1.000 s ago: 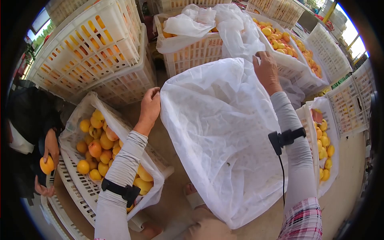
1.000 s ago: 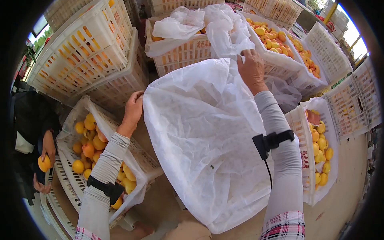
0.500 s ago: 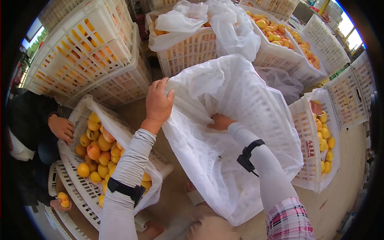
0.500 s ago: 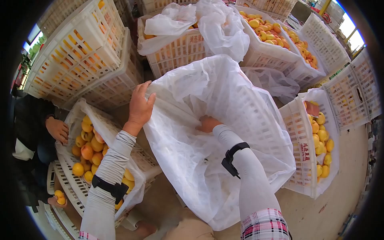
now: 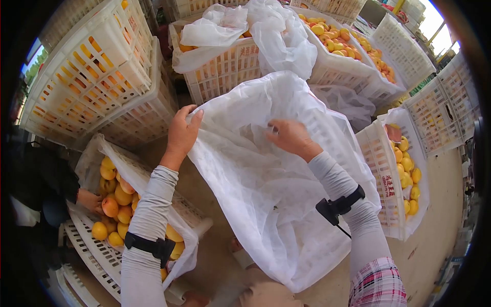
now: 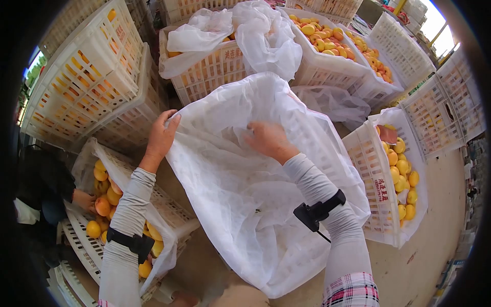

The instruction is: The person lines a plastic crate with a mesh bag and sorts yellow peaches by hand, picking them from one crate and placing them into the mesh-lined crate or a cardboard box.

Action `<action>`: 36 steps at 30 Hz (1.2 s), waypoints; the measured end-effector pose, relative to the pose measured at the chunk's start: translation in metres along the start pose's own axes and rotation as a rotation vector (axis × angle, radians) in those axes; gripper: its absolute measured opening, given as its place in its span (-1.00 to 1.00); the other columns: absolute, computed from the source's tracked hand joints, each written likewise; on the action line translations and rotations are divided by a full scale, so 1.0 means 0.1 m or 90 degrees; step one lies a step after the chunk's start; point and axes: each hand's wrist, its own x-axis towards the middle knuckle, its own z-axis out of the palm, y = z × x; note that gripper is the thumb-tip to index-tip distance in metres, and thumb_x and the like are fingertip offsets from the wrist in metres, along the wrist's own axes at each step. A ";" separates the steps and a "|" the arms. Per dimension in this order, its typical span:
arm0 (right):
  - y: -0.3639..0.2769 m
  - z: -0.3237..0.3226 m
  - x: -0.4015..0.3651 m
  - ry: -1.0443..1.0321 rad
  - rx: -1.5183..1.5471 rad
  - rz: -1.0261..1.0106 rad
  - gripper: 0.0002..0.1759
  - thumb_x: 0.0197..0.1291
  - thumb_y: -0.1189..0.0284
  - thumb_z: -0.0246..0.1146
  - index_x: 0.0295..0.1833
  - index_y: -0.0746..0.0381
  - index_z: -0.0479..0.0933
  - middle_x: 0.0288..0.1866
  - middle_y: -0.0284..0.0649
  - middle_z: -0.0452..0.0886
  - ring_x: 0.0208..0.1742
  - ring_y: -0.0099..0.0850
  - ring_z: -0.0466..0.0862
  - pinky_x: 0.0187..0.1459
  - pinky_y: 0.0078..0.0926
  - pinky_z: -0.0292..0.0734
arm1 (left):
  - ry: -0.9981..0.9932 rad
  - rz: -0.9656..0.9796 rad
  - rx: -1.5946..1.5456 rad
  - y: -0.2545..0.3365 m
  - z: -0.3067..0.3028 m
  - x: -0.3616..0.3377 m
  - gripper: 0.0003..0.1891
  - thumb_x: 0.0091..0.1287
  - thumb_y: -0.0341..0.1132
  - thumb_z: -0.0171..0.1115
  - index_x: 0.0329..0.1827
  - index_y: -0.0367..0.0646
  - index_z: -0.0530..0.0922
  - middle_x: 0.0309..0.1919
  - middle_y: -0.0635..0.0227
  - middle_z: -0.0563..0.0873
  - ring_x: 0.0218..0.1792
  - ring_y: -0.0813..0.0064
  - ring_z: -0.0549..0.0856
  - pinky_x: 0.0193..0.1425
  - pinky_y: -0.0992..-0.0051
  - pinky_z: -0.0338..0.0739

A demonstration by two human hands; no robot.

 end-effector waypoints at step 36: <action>0.10 1.10 0.65 0.058 0.110 -0.038 -0.23 0.04 0.08 0.28 0.24 0.38 0.29 0.26 0.11 0.33 0.27 -0.08 0.38 0.24 -0.27 0.31 | -0.051 -0.084 -0.092 0.05 -0.03 0.04 -0.56 0.26 0.00 0.18 -0.18 -0.28 0.61 -0.34 0.21 0.68 -0.32 0.42 0.60 -0.11 0.48 0.47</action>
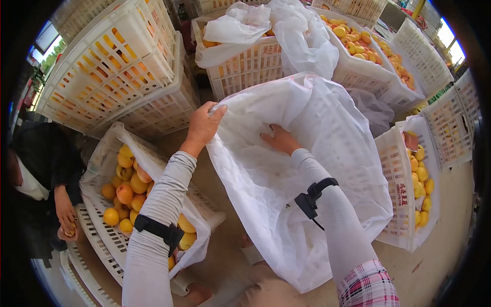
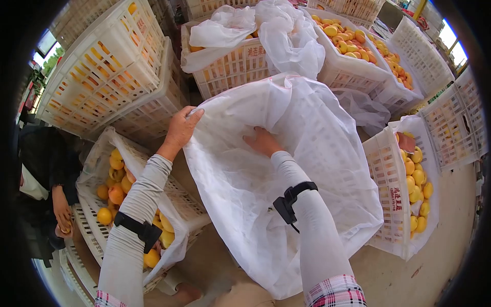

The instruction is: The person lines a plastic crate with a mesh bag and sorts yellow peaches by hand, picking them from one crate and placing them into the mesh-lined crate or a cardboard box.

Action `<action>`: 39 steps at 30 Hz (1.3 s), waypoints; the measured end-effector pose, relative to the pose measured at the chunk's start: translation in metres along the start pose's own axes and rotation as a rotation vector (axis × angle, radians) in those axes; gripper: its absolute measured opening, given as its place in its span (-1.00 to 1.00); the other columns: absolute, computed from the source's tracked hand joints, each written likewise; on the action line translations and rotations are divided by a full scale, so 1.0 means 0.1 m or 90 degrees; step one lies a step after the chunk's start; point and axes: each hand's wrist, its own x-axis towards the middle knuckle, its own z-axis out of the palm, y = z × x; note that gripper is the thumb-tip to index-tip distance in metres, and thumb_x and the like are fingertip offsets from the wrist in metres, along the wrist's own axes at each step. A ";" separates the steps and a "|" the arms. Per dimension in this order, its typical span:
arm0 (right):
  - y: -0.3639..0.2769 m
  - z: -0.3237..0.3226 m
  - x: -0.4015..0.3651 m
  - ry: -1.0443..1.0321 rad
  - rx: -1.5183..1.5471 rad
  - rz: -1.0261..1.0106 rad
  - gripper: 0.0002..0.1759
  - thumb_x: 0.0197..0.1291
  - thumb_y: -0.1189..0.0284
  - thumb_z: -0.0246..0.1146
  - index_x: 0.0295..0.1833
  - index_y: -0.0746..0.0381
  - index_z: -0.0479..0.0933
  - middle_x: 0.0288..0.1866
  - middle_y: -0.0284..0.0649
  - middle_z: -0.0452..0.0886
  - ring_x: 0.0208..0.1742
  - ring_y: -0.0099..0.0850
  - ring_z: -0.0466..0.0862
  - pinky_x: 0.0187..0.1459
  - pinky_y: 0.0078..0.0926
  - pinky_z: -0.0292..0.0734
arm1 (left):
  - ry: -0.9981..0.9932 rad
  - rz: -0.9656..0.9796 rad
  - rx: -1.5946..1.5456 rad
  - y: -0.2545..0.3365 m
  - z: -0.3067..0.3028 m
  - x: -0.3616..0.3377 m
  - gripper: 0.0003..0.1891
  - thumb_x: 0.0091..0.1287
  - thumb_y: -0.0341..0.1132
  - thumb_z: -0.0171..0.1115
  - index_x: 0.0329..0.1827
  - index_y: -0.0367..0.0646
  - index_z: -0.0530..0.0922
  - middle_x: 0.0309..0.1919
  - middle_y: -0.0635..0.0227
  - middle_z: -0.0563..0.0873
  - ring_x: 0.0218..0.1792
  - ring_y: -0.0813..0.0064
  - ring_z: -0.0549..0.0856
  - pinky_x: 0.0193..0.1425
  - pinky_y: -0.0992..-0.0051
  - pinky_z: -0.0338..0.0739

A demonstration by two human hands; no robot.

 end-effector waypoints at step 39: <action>-0.08 -1.86 0.37 0.276 -0.054 -0.188 -0.77 0.17 0.36 0.16 -0.13 0.25 0.54 -0.15 -0.06 0.64 -0.11 -0.10 0.61 -0.03 -0.27 0.47 | 0.002 -0.234 -0.518 -0.22 -0.59 -0.19 -0.86 0.34 -0.31 0.13 -0.26 -0.20 0.57 -0.36 0.42 0.64 -0.35 0.61 0.59 -0.19 0.58 0.50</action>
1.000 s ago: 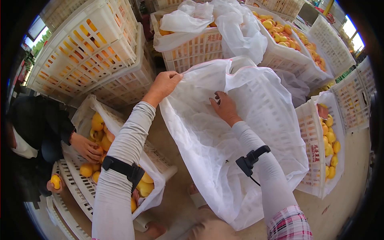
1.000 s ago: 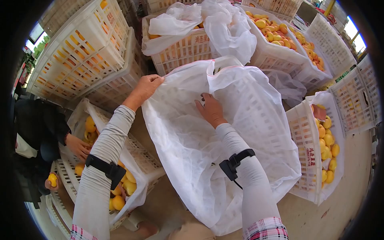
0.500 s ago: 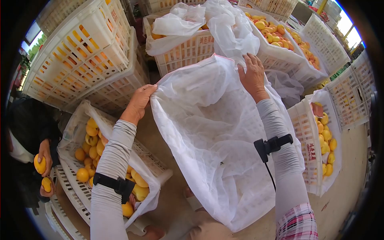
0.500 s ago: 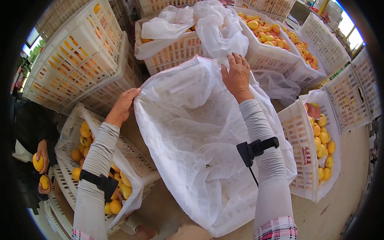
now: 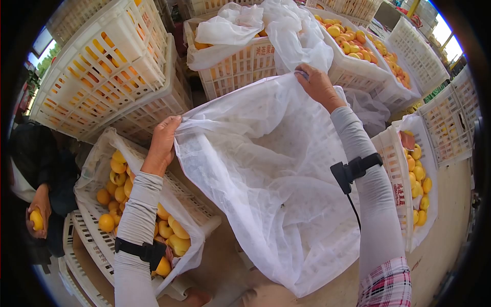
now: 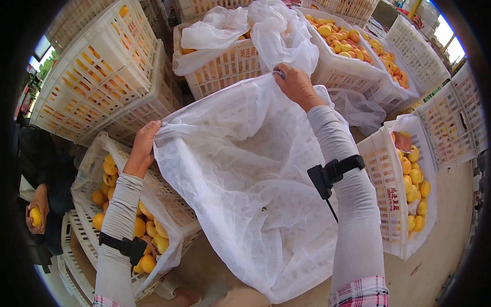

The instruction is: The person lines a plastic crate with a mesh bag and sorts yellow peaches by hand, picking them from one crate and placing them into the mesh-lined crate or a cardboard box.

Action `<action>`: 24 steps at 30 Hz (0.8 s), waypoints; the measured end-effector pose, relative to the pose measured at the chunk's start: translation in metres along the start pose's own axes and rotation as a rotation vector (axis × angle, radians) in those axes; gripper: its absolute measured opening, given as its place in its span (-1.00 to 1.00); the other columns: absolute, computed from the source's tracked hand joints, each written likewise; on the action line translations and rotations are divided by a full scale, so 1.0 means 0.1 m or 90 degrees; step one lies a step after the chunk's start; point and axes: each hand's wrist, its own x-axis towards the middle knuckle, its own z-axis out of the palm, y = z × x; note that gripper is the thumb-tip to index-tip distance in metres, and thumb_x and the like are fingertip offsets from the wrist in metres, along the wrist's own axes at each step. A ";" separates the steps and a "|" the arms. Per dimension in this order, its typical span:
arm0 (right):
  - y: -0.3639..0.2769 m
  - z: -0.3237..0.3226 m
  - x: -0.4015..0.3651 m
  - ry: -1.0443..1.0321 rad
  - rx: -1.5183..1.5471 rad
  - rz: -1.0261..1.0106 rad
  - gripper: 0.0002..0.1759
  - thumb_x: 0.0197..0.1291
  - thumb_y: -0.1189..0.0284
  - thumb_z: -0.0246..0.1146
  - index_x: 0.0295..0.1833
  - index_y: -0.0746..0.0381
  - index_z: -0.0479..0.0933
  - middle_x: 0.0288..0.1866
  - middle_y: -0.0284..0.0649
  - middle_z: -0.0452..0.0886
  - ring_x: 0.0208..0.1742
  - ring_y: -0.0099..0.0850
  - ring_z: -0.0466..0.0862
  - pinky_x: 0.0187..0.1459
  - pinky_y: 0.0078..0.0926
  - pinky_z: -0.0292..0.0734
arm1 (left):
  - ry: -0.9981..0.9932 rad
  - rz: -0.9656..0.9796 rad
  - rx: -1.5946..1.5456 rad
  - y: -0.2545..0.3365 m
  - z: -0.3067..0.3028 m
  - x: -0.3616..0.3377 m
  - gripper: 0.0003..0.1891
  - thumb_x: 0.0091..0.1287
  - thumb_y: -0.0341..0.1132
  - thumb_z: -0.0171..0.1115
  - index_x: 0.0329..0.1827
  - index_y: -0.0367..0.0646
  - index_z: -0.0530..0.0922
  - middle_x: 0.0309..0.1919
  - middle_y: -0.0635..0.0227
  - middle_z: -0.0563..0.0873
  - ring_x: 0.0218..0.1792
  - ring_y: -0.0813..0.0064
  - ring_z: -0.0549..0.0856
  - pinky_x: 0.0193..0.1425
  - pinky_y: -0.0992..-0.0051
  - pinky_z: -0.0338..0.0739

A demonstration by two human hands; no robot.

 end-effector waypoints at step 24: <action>-0.12 -0.21 -0.29 0.096 -0.135 0.059 -0.43 0.10 0.04 0.23 0.02 0.30 0.52 -0.01 -0.02 0.57 0.06 -0.12 0.53 0.09 -0.26 0.42 | -0.051 0.291 0.874 -0.05 0.96 0.15 -0.67 0.20 -0.15 0.12 -0.05 -0.14 0.54 -0.14 0.17 0.66 -0.08 0.15 0.62 0.01 0.22 0.48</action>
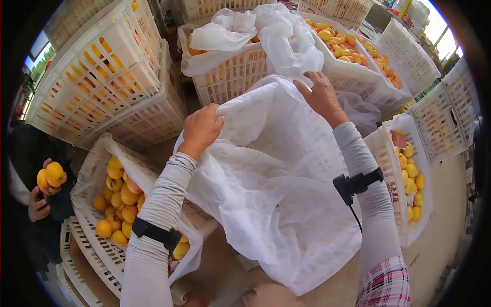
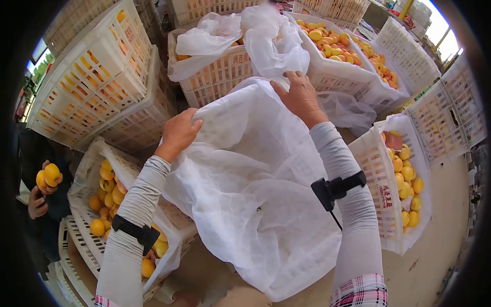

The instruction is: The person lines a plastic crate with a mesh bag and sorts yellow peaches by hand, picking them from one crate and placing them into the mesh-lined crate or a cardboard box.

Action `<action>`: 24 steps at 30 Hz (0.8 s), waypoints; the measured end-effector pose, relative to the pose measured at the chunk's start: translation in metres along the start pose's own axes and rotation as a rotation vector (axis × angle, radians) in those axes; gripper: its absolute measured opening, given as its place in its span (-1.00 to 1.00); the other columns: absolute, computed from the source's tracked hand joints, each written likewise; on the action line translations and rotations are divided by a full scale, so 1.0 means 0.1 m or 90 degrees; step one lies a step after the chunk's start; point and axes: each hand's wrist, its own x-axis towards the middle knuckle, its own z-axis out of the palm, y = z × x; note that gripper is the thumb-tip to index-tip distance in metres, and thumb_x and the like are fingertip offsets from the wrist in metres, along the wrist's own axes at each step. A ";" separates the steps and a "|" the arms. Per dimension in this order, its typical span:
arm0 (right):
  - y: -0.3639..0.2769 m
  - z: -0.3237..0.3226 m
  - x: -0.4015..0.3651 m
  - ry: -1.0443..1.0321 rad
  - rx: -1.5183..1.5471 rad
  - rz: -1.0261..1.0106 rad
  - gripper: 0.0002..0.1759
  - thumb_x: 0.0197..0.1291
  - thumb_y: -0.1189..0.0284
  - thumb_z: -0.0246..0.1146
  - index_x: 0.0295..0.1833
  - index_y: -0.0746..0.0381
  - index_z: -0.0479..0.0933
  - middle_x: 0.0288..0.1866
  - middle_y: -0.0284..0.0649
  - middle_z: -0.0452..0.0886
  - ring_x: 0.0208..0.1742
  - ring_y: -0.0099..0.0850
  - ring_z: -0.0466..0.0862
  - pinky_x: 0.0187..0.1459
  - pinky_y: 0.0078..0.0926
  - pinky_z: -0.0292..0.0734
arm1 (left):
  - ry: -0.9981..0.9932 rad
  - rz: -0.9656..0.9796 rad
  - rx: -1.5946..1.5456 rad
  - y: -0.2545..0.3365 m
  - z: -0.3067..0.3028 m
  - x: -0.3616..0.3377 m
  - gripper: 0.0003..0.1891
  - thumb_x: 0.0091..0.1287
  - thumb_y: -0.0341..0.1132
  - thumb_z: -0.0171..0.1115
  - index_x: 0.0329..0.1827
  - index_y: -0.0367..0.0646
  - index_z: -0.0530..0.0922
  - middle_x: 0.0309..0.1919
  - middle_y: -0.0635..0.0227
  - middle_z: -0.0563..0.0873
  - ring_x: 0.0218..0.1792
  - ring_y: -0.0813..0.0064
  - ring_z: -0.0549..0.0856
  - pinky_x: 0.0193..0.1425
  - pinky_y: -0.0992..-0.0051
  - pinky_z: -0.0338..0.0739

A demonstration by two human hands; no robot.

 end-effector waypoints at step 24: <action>0.61 -0.06 0.14 -0.268 0.330 0.319 -0.53 0.15 0.15 0.22 -0.04 0.35 0.60 -0.24 -0.16 0.67 -0.23 -0.38 0.65 -0.10 -0.50 0.51 | -0.155 0.010 -0.002 -0.04 -0.14 0.06 -0.44 0.25 -0.01 0.11 0.26 -0.11 0.36 0.13 0.17 0.55 0.14 0.19 0.53 0.20 0.30 0.37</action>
